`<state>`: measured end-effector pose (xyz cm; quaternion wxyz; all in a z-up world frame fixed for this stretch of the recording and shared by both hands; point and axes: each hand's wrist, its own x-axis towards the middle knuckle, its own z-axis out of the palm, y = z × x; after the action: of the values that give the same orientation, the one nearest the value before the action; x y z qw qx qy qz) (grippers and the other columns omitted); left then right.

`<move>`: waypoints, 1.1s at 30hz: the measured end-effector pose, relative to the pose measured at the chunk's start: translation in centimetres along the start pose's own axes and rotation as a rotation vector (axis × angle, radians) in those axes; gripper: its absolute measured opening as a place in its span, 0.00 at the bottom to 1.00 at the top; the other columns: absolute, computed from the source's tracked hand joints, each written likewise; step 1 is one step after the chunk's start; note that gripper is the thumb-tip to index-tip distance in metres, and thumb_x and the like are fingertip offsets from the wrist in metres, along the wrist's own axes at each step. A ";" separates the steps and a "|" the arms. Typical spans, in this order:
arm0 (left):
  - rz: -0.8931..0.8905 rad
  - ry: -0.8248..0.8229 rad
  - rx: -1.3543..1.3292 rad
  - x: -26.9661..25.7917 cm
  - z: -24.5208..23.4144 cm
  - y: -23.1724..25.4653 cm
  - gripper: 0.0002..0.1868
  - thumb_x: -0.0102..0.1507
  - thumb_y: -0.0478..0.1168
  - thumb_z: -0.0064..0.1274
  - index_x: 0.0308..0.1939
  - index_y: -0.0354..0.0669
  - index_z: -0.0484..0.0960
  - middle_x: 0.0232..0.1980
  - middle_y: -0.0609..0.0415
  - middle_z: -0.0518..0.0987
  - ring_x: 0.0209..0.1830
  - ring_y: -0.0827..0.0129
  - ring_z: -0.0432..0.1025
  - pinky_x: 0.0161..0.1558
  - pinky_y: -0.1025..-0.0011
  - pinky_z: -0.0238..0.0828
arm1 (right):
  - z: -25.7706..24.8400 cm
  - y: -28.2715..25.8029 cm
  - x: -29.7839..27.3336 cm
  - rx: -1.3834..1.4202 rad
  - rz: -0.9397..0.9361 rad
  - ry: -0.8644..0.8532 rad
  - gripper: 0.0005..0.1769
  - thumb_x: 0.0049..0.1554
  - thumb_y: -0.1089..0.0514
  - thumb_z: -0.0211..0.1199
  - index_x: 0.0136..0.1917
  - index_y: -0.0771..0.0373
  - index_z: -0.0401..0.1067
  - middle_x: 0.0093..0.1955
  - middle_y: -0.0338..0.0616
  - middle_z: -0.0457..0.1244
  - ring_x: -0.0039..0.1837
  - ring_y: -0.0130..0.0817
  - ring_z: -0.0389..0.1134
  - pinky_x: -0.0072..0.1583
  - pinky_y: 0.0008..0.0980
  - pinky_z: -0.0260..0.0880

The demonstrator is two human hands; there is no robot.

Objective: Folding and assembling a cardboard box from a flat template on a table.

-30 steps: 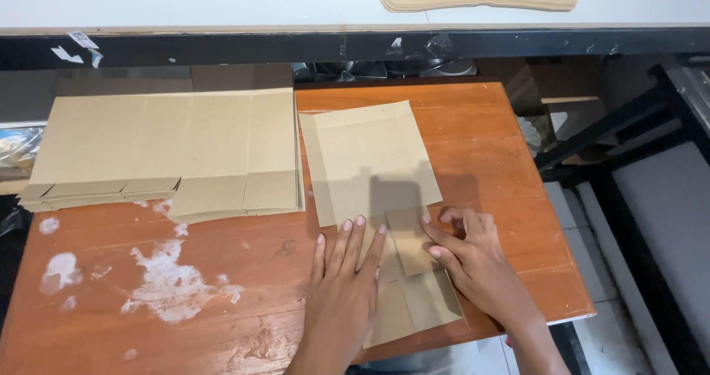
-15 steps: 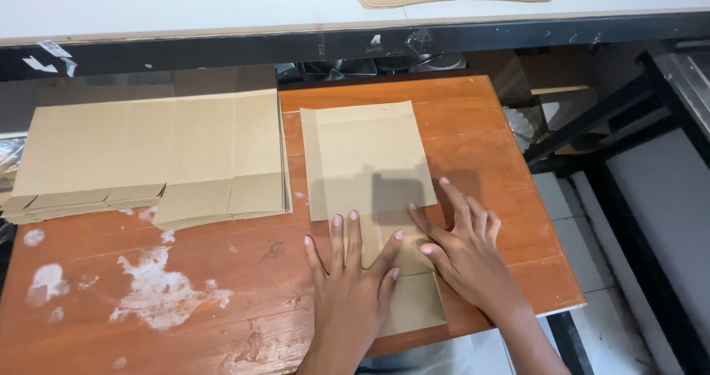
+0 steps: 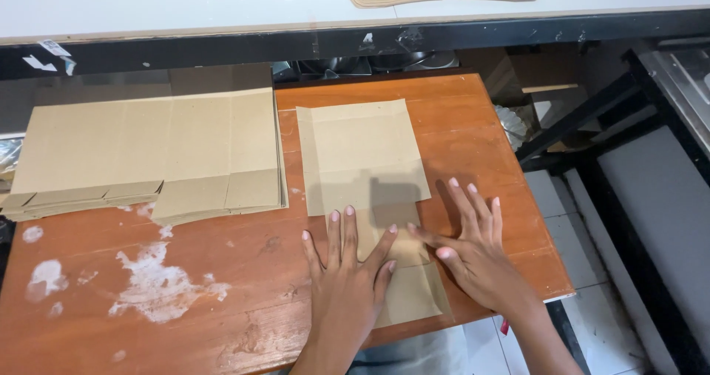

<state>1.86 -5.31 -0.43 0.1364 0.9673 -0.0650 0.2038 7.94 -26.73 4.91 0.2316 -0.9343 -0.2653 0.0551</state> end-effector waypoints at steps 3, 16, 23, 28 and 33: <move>-0.002 0.035 0.014 -0.1 0.0 0.1 0.26 0.69 0.59 0.44 0.72 0.79 0.68 0.81 0.40 0.57 0.81 0.44 0.50 0.72 0.30 0.41 | 1.0 0.1 1.5 -0.068 0.019 0.061 0.38 0.65 0.30 0.24 0.75 0.38 0.66 0.87 0.42 0.21 0.86 0.48 0.14 0.75 0.67 0.06; 0.038 0.008 -0.018 0.3 -1.5 -0.6 0.27 0.73 0.64 0.27 0.74 0.74 0.66 0.81 0.34 0.54 0.81 0.39 0.47 0.72 0.29 0.35 | -3.0 -0.6 -1.6 0.200 -0.090 -0.017 0.36 0.66 0.37 0.36 0.61 0.52 0.83 0.81 0.43 0.47 0.87 0.48 0.34 0.79 0.61 0.17; -0.073 -0.058 -0.525 -2.8 -6.7 -2.0 0.29 0.75 0.48 0.29 0.78 0.40 0.55 0.82 0.43 0.54 0.83 0.51 0.47 0.79 0.49 0.38 | -4.4 -7.0 -0.6 0.220 -0.242 0.177 0.23 0.66 0.49 0.47 0.69 0.60 0.71 0.72 0.46 0.64 0.76 0.44 0.62 0.78 0.52 0.52; 0.179 -0.030 -0.122 -7.2 -3.1 -2.2 0.37 0.74 0.61 0.32 0.77 0.36 0.59 0.80 0.42 0.61 0.82 0.51 0.52 0.77 0.48 0.46 | -3.8 -8.8 3.0 0.103 -0.478 0.023 0.28 0.67 0.41 0.43 0.69 0.58 0.70 0.75 0.44 0.61 0.81 0.45 0.54 0.78 0.54 0.47; 0.149 0.010 -0.060 -7.8 -1.1 -1.3 0.33 0.73 0.60 0.40 0.72 0.38 0.69 0.77 0.50 0.68 0.80 0.56 0.55 0.76 0.53 0.47 | 0.8 -6.1 6.1 -0.279 -0.779 -0.370 0.42 0.70 0.32 0.32 0.80 0.66 0.52 0.83 0.50 0.48 0.86 0.44 0.33 0.80 0.55 0.17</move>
<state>-5.36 -3.17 -2.98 0.1502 0.9542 -0.1422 0.2162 10.12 -18.61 7.13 0.0555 -0.7616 -0.6389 0.0934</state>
